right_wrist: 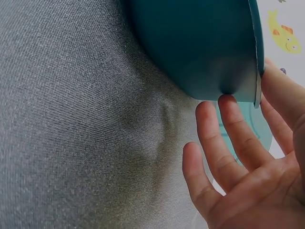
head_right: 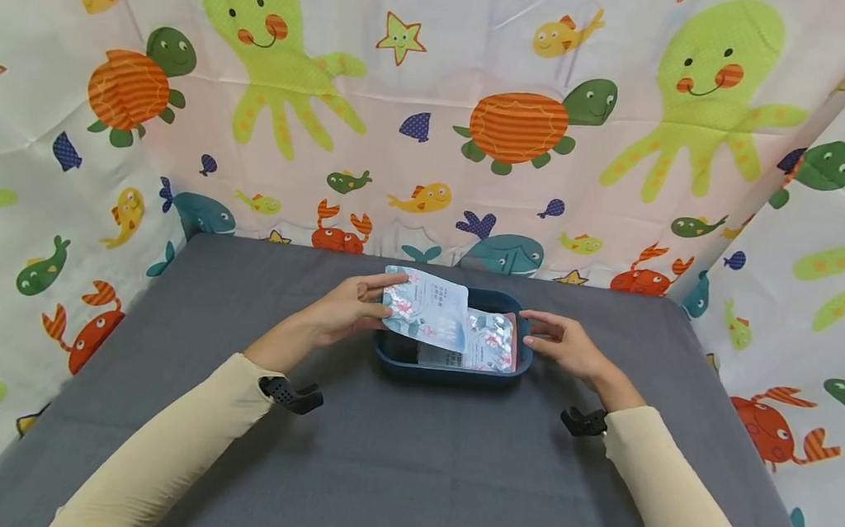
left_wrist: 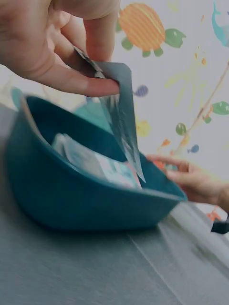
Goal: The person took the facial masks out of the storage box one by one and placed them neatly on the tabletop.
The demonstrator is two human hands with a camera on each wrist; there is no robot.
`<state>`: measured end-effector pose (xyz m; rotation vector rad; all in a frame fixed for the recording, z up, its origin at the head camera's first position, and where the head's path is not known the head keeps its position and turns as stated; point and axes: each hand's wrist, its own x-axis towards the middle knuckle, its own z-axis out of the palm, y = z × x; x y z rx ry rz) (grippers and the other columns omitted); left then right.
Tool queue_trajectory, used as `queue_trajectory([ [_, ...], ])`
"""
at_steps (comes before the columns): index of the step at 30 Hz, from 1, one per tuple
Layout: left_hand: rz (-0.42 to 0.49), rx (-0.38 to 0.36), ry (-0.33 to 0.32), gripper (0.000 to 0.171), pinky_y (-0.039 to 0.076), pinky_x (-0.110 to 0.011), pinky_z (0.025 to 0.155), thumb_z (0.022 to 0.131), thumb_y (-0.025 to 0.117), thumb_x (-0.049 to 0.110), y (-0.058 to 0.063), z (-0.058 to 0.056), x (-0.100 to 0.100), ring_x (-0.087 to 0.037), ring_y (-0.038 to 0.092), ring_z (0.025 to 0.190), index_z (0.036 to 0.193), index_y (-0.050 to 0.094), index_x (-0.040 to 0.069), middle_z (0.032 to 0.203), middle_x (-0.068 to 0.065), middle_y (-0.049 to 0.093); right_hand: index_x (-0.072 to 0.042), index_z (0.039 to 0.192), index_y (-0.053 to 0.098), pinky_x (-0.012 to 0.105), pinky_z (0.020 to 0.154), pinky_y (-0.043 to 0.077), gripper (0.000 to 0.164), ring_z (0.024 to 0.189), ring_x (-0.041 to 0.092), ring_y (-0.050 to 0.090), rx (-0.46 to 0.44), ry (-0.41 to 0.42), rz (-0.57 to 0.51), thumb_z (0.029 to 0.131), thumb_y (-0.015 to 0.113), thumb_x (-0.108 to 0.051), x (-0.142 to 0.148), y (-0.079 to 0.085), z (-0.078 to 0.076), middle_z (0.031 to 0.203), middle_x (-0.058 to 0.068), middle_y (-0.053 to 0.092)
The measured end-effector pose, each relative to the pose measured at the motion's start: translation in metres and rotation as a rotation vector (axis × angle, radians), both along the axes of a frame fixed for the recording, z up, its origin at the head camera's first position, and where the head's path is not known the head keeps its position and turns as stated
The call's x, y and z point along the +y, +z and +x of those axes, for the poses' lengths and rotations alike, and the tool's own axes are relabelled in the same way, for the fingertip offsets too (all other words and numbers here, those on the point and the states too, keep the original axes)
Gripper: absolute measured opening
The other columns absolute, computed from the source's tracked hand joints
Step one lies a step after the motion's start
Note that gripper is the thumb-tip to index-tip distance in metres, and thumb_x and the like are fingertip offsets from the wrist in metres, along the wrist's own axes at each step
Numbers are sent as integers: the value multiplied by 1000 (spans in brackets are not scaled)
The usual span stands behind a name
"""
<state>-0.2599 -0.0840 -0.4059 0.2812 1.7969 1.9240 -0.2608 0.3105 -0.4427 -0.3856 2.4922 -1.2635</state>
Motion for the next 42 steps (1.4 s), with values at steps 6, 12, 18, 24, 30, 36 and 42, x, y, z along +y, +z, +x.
queue_trajectory([
  [6,44,38,-10,66,59,-25,84,98,50,-10,11,-2,-51,-13,64,105,158,35,12,163,-13,35,-9,154,42,56,104,51,58,134,48,49,-8,-2,-8,102,61,-27,1,2,0,150,30,46],
  [12,95,33,9,67,59,-25,87,101,48,-8,10,-6,-109,-9,65,109,161,28,12,166,-15,28,-10,154,41,56,104,50,59,136,48,48,-20,-8,-8,102,62,-27,0,3,-1,152,30,45],
  [18,52,20,50,65,57,-22,85,103,46,-4,3,-9,-159,-6,66,107,162,26,14,163,-8,31,-11,155,41,57,105,50,60,136,48,47,-29,-11,-3,101,62,-27,-1,3,-2,153,29,44],
  [24,-11,-17,93,62,55,-22,86,105,45,1,-11,-12,-198,-6,65,105,162,25,16,160,-3,29,-10,155,41,58,104,50,60,137,49,46,-26,-5,-5,102,62,-27,0,4,-3,154,30,43],
  [30,-147,8,90,62,53,-25,90,106,43,5,-24,-11,-230,-4,61,108,163,22,17,167,-8,18,-10,155,41,58,105,49,60,137,49,46,-33,-1,0,102,62,-29,-1,3,-2,154,29,42],
  [36,-298,42,69,61,49,-26,94,107,39,6,-31,-11,-259,-4,55,114,163,19,18,170,-14,12,-10,154,41,57,104,50,60,136,48,46,-36,2,0,101,62,-28,0,1,-2,154,29,42],
  [42,-433,34,60,62,48,-21,95,107,38,7,-28,-6,-280,-3,51,115,164,14,14,170,-19,11,-10,155,41,60,105,48,60,138,50,44,-32,-2,18,102,62,-28,-1,2,-2,156,29,40],
])
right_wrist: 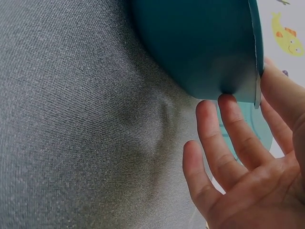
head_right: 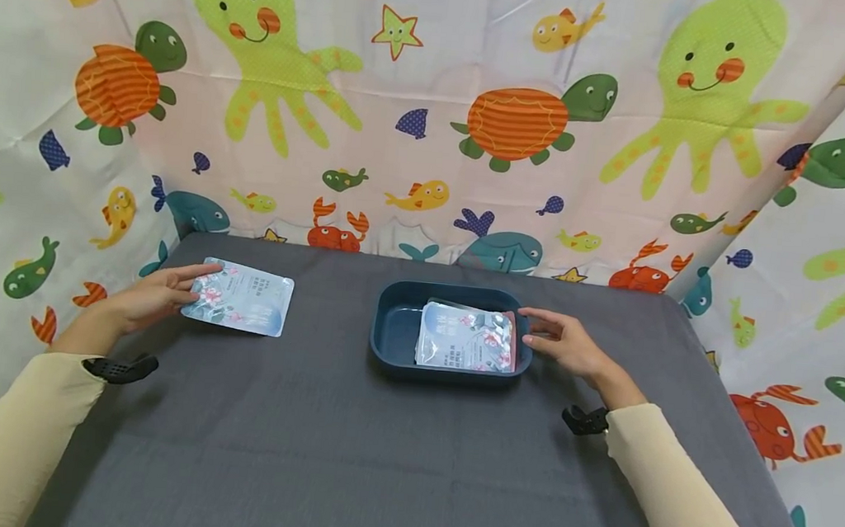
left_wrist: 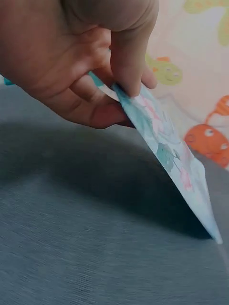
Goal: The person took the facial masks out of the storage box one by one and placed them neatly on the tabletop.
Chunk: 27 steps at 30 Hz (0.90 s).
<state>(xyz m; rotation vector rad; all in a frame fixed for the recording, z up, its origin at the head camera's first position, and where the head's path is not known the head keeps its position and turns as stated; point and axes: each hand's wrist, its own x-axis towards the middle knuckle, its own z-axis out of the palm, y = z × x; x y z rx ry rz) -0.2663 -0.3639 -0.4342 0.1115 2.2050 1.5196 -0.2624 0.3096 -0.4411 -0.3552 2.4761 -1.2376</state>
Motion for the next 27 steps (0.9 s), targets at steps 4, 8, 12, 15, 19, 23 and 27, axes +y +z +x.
queue_trajectory([
  [4,-97,3,3,63,50,-32,104,106,37,3,4,2,-11,-24,46,132,163,14,11,168,-26,9,-11,155,41,60,106,47,60,138,50,44,4,2,6,102,62,-29,0,3,0,156,28,39],
  [8,-235,39,7,64,31,-68,115,102,38,-1,10,1,-18,-54,17,149,162,17,7,166,-33,3,-11,154,41,60,106,48,60,137,49,45,11,3,9,101,62,-29,-1,3,0,155,29,41],
  [12,-305,44,49,63,24,-74,114,100,39,-4,10,1,-25,-58,11,149,160,18,1,163,-36,7,-10,154,41,59,106,48,60,137,49,46,13,7,16,102,62,-28,0,3,1,154,29,42],
  [15,-321,20,96,62,26,-71,115,100,39,-4,6,1,-30,-57,14,149,159,18,-2,162,-38,10,-10,154,41,59,106,48,60,137,49,46,12,8,13,102,62,-28,0,3,2,154,29,42],
  [19,-316,-19,126,58,27,-68,117,105,39,5,1,4,-36,-54,19,148,159,17,-3,162,-37,13,-10,154,41,60,106,48,59,137,49,46,20,9,6,102,61,-29,0,3,2,155,28,41],
  [23,-332,-36,96,59,31,-65,117,111,34,22,-1,8,-41,-55,25,146,158,13,-6,160,-39,16,-11,155,40,59,106,48,60,137,49,45,14,5,-8,102,60,-29,-1,3,4,156,28,40],
  [27,-376,-32,72,61,36,-62,115,112,31,28,1,11,-42,-55,29,143,158,13,-7,159,-41,17,-11,156,39,57,105,50,59,137,49,45,-2,-11,-23,103,59,-27,-1,3,5,156,29,39],
])
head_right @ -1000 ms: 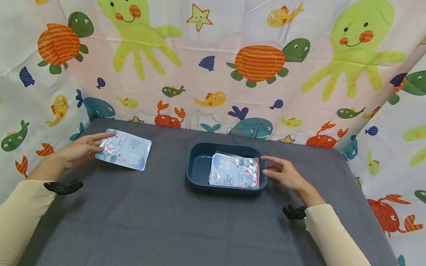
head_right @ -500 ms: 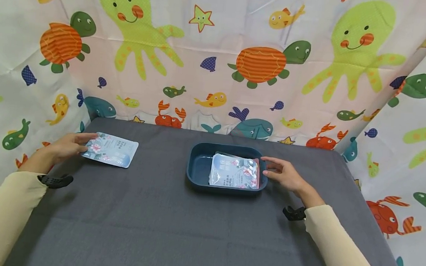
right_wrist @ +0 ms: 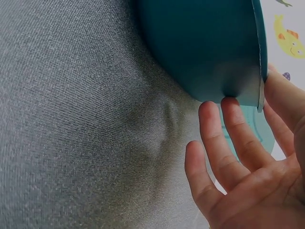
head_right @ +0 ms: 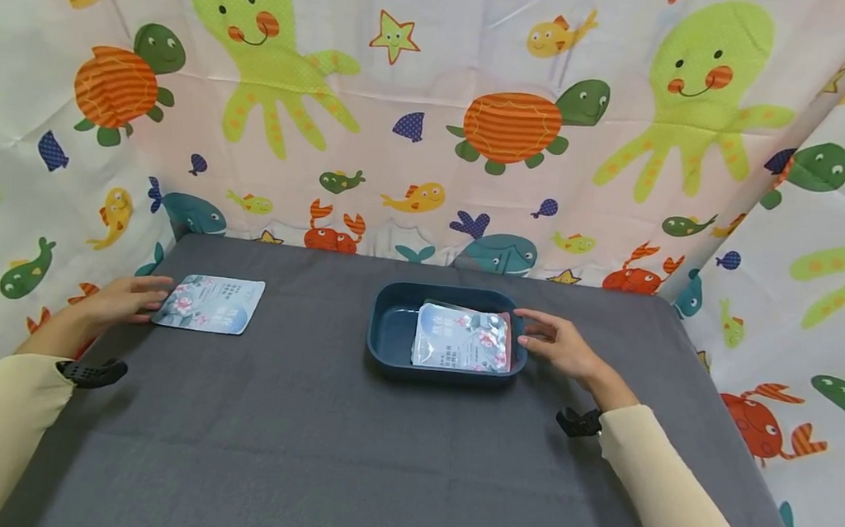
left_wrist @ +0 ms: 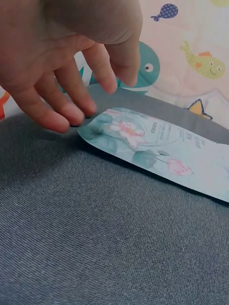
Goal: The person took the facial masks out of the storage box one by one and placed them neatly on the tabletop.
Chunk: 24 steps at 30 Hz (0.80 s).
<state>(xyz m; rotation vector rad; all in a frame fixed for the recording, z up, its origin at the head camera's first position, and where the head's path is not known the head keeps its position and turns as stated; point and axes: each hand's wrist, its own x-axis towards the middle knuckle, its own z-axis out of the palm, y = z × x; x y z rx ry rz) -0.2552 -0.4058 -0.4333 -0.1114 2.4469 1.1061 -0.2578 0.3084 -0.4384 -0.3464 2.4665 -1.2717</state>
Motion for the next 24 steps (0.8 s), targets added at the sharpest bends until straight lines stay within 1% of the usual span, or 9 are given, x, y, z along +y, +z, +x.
queue_trajectory([
  [4,-57,53,-3,60,40,-61,112,112,30,28,5,3,5,-56,33,140,157,16,-7,158,-41,19,-12,156,39,58,105,49,59,138,50,43,8,2,-2,103,59,-29,-1,0,-1,157,28,38],
  [7,-38,120,8,58,40,-63,112,112,31,27,10,5,17,-55,34,140,157,19,-8,157,-40,22,-11,156,39,59,105,49,60,138,50,43,11,7,-4,103,59,-29,0,-1,-1,156,29,39],
  [10,11,174,9,58,37,-65,113,112,32,29,18,5,37,-54,32,142,157,21,-5,159,-38,24,-11,156,39,58,105,49,59,138,50,44,12,2,-3,103,59,-27,3,-4,1,156,29,39],
  [14,62,219,-16,57,37,-65,113,111,34,30,28,4,72,-53,33,143,158,23,-1,159,-35,27,-11,155,40,58,105,49,58,139,50,43,19,7,-5,103,59,-26,5,-8,3,158,28,37],
  [19,107,297,-73,52,44,-61,109,110,41,23,37,4,124,-47,42,141,157,31,3,157,-30,37,-11,156,39,59,105,49,59,139,51,42,20,10,0,103,59,-28,4,-8,3,158,28,37],
  [22,183,343,-99,48,46,-60,107,109,44,16,42,6,160,-46,45,139,154,37,3,154,-29,42,-11,156,39,59,104,49,59,139,51,43,24,6,0,103,59,-28,3,-6,2,157,29,38],
  [24,236,383,-128,45,49,-58,104,107,46,10,43,8,187,-46,48,137,152,41,1,152,-29,46,-11,156,39,59,104,49,59,139,51,42,24,8,-5,103,59,-28,3,-5,2,157,30,38],
])
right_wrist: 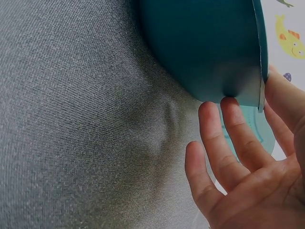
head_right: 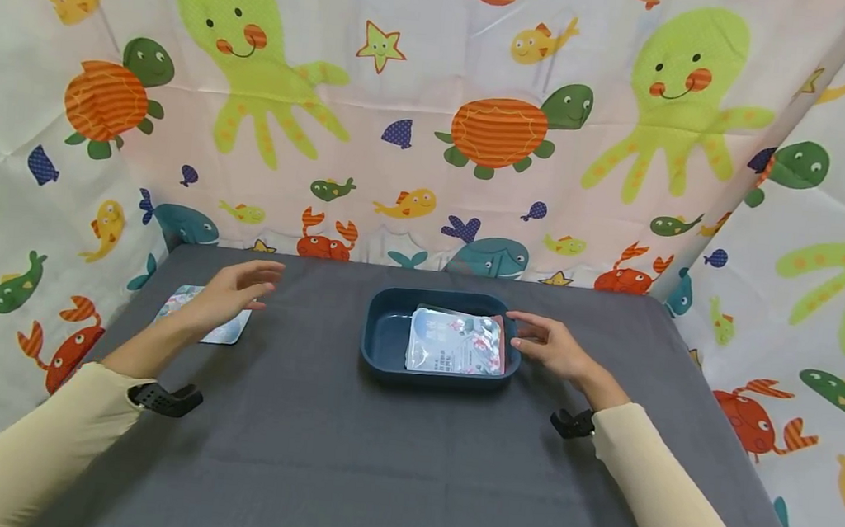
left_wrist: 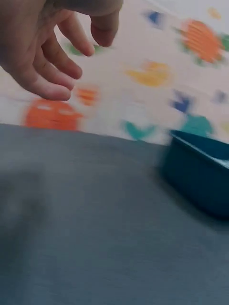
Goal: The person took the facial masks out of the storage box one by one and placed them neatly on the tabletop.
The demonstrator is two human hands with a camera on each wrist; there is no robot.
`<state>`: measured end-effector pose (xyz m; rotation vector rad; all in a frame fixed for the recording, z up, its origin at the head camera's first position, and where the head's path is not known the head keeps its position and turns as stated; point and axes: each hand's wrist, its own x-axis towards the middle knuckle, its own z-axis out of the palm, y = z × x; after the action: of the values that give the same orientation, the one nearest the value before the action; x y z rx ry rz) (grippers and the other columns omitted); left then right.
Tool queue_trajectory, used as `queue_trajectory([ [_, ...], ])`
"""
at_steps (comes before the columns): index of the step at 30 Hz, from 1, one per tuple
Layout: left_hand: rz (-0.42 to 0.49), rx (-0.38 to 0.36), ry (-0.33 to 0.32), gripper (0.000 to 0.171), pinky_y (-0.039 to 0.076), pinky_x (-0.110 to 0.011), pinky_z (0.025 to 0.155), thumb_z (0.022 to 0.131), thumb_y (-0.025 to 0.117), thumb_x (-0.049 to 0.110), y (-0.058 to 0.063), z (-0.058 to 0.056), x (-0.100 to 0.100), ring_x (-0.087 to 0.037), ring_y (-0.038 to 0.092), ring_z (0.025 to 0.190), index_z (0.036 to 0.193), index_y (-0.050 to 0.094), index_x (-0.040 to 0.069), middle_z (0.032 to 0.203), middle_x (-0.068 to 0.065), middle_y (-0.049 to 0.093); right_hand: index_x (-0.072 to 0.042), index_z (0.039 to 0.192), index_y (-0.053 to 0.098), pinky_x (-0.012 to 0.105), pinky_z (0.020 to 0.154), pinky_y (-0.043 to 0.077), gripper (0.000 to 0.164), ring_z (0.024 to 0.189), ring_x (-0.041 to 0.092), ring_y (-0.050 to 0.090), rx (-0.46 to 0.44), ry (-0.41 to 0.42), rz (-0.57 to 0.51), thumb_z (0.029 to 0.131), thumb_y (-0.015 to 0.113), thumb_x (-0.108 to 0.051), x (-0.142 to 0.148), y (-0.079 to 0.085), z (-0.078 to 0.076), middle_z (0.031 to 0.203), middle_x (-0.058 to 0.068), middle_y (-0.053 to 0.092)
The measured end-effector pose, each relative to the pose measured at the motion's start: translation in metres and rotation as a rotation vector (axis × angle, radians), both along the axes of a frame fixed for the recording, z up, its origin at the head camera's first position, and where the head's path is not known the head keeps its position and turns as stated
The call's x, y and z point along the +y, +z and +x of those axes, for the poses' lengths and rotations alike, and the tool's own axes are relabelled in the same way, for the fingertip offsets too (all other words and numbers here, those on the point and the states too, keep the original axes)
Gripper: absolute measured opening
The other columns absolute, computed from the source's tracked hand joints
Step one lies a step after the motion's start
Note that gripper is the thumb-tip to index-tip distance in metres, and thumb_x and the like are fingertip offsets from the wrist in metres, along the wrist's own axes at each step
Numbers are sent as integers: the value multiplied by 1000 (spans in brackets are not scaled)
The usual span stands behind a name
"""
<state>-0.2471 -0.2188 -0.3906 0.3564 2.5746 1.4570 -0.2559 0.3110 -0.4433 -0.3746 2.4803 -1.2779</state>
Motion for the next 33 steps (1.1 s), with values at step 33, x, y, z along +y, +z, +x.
queue_trajectory([
  [33,225,-543,-163,58,33,-58,119,104,52,26,-21,10,200,-35,35,149,157,34,10,163,-15,33,-10,155,40,55,102,52,58,139,49,43,4,-3,-4,103,60,-27,0,0,-3,154,32,40],
])
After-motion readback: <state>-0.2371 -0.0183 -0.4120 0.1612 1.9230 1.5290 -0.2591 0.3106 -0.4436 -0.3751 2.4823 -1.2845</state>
